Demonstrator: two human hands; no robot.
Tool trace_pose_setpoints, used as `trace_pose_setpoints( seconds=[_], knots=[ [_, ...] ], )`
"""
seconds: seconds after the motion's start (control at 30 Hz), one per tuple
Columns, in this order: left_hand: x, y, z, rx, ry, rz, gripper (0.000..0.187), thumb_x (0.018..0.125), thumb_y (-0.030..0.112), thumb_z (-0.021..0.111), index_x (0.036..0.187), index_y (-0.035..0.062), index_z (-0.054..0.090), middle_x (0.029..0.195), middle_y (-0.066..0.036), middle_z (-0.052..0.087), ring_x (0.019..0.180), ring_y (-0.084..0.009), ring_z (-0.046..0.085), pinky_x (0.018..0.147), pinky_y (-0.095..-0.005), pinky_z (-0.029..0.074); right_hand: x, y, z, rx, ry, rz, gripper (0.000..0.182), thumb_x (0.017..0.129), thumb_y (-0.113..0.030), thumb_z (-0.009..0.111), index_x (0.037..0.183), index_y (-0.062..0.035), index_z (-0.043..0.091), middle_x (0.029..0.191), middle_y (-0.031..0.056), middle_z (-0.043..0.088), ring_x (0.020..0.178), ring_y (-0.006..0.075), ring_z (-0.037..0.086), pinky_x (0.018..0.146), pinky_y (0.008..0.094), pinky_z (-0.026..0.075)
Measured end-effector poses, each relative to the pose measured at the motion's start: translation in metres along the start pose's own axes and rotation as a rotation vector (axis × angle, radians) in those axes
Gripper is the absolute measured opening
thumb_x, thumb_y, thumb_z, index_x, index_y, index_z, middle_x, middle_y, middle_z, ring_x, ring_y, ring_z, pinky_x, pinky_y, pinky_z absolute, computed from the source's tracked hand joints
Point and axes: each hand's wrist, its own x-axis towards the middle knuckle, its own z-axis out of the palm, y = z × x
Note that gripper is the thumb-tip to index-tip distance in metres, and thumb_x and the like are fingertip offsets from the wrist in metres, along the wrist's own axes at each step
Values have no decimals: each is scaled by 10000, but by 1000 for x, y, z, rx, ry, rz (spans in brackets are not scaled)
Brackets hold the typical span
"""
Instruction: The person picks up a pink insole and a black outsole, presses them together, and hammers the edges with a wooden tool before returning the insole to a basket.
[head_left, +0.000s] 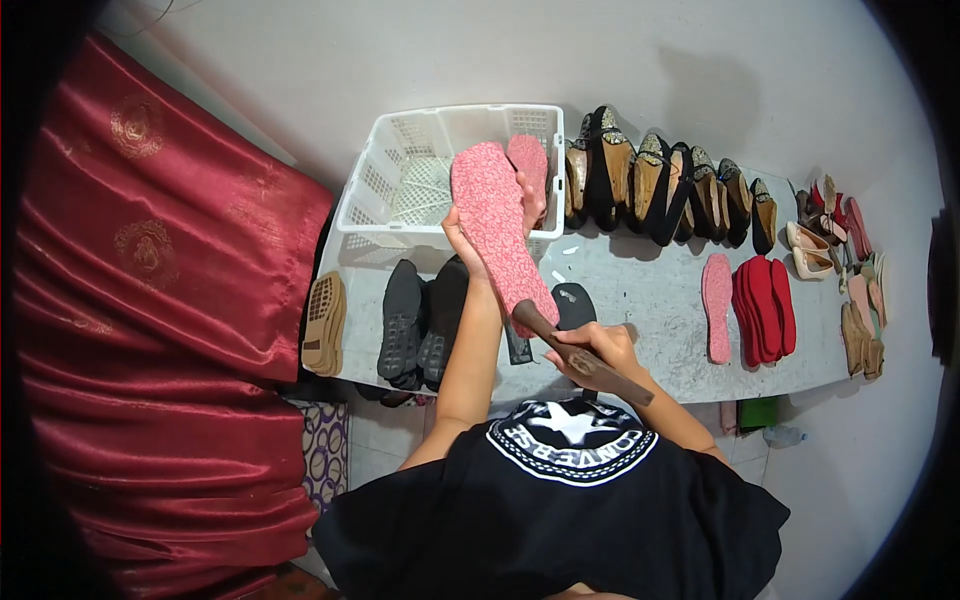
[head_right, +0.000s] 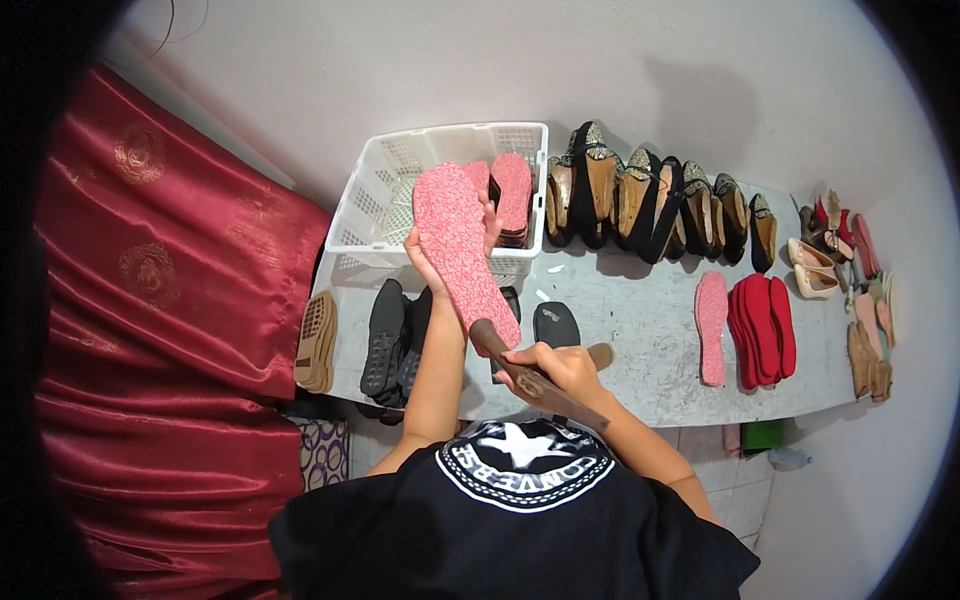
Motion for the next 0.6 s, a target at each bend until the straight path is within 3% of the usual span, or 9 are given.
trace_pose_setpoints(
  seconds=[0.07, 0.1, 0.2, 0.33, 0.37, 0.4, 0.53, 0.57, 0.6],
  knots=[
    [0, 9, -5, -16, -2, 23, 807, 685, 411, 576, 1315, 25, 252, 1222, -229, 374, 1080, -396, 451, 943, -561, 363, -3, -3, 4, 165, 66, 74, 299, 659, -176, 776, 858, -83, 574, 580, 35, 607, 466, 162, 601, 412, 237, 439],
    [0, 9, -2, -27, -19, 38, 796, 686, 410, 575, 1311, 33, 257, 1212, -231, 376, 1075, -402, 452, 943, -564, 361, -3, -5, 2, 141, -41, 163, 276, 672, -181, 765, 850, -93, 574, 588, 34, 613, 469, 162, 602, 414, 238, 441],
    [-2, 16, -11, 89, -46, 83, 800, 688, 405, 575, 1316, 35, 248, 1213, -238, 372, 1071, -410, 451, 946, -565, 359, -14, 13, -2, -135, -300, 53, 271, 703, -187, 741, 880, -99, 556, 594, 26, 618, 488, 156, 613, 434, 230, 446],
    [-14, 26, -29, 42, -36, 40, 803, 689, 387, 580, 1332, 45, 241, 1247, -250, 350, 1105, -425, 423, 961, -569, 337, -35, 35, 0, 117, -148, 246, 276, 749, -264, 700, 901, -105, 533, 569, 44, 585, 433, 184, 568, 398, 260, 410],
    [-18, 26, -36, 81, -25, 46, 808, 699, 437, 539, 1330, 19, 254, 1261, -246, 382, 1102, -421, 451, 955, -559, 353, -44, 51, 3, 167, -176, 298, 299, 763, -273, 685, 925, -93, 509, 560, 44, 572, 424, 196, 554, 409, 268, 410],
    [-21, 25, -42, 74, -21, 37, 808, 697, 420, 554, 1334, 27, 248, 1265, -248, 365, 1113, -427, 433, 965, -562, 337, -39, 55, -7, 148, -360, 538, 329, 760, -283, 688, 936, -84, 494, 579, 64, 577, 483, 215, 580, 454, 291, 430],
    [-36, 14, -60, 42, 26, -30, 811, 706, 407, 561, 1346, 40, 224, 1293, -259, 319, 1143, -446, 390, 984, -569, 305, -49, 121, 7, 71, -493, 517, 376, 753, -359, 671, 984, -119, 500, 655, 96, 596, 612, 244, 607, 541, 340, 446],
    [-39, 11, -62, 42, 48, -51, 810, 709, 413, 554, 1347, 40, 223, 1297, -261, 316, 1144, -447, 389, 984, -569, 305, -45, 128, 9, -81, -654, 656, 436, 740, -370, 667, 1054, -135, 477, 704, 107, 615, 646, 276, 612, 572, 368, 456],
    [-41, 9, -64, 43, 69, -70, 809, 711, 419, 548, 1348, 41, 221, 1301, -264, 313, 1145, -448, 389, 984, -568, 306, -48, 137, 12, -183, -674, 587, 430, 751, -360, 653, 1070, -139, 466, 725, 113, 619, 661, 289, 613, 577, 373, 458]
  ],
)
